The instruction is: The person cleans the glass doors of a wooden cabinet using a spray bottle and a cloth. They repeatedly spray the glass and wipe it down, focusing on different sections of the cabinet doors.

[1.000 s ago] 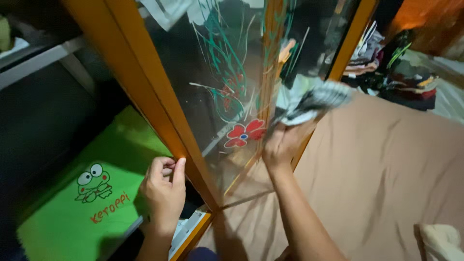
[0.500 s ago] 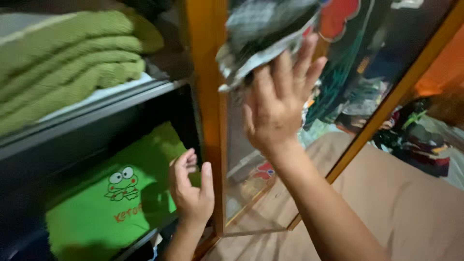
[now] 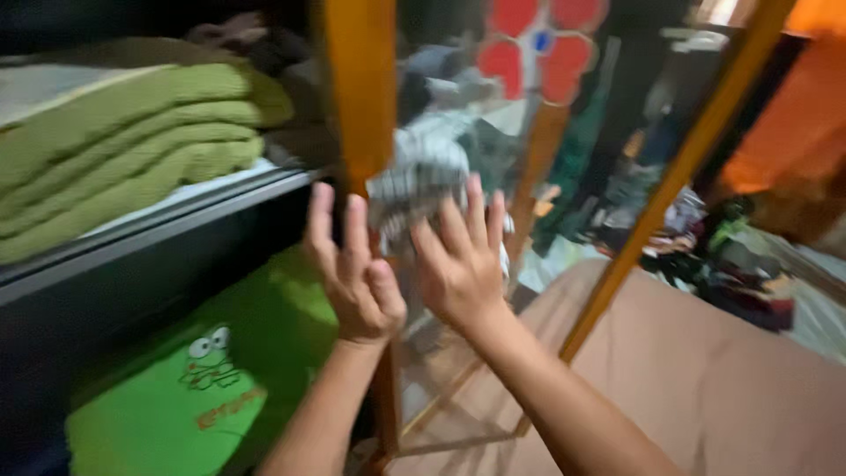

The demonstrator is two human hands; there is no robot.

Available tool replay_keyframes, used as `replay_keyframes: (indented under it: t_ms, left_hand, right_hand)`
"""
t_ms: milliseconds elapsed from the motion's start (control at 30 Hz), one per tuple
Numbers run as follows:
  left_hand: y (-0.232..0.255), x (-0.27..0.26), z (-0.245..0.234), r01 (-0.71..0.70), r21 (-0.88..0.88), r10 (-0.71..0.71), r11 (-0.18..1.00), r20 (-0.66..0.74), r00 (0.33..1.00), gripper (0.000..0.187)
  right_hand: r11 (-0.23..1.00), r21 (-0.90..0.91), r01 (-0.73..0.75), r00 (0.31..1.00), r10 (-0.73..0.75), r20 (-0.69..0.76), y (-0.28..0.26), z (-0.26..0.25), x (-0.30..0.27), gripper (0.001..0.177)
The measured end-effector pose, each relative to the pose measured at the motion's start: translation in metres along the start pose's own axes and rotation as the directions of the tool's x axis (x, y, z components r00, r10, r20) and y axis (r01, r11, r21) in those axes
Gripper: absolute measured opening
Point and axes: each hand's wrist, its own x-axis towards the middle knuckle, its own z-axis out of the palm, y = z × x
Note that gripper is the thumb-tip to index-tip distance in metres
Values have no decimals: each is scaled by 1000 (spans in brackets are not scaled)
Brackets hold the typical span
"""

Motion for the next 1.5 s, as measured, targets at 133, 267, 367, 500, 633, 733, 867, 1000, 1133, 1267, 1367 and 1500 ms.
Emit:
replay_keyframes:
  t_ms: [133,267,367,500,633,733,867,1000,1133,1267,1367,1500]
  left_hand:
    - [5,7,13,-24,133,15,991,68,998,54]
    - [3,6,19,-7,232,-19,973,109,994,56]
    - [6,5,21,-16,181,-2,983,100,995,57]
    - [10,7,21,-29,222,8,975,98,995,58]
    - [11,7,22,-19,233,-4,972,99,995,59]
    - [9,9,23,-30,214,11,976,90,996,59]
    - [6,4,23,4,169,-18,986,78,997,59]
    - [4,5,22,1,178,-16,984,83,996,58]
    - [4,7,16,-2,180,-14,984,88,996,59]
    - [7,7,16,23,134,-35,991,92,995,58]
    - [11,10,15,21,152,-31,988,66,997,58]
    - [16,19,6,-26,198,21,980,26,999,55]
  right_hand:
    - [990,-97,-105,981,88,-172,53,-21,17,38]
    - [911,-97,-401,906,379,-187,89,-50,-40,49]
    - [876,-124,-467,884,466,-38,68,-52,-105,61]
    - [890,-124,-440,895,445,20,64,-55,-126,62]
    - [906,-172,-387,920,369,-128,128,-55,-45,53]
    - [941,-164,-296,938,254,-237,163,-64,17,53]
    - [931,-157,-329,935,298,-194,149,-71,20,51]
    - [984,-127,-123,992,120,-31,77,-55,-50,52]
    - [956,142,258,862,-294,414,49,-45,-87,49]
    - [920,-5,391,880,-372,294,107,-53,-10,52]
    - [964,-187,188,978,-201,-54,139,-69,79,40]
    - [979,-200,34,958,-89,-274,124,-91,143,44]
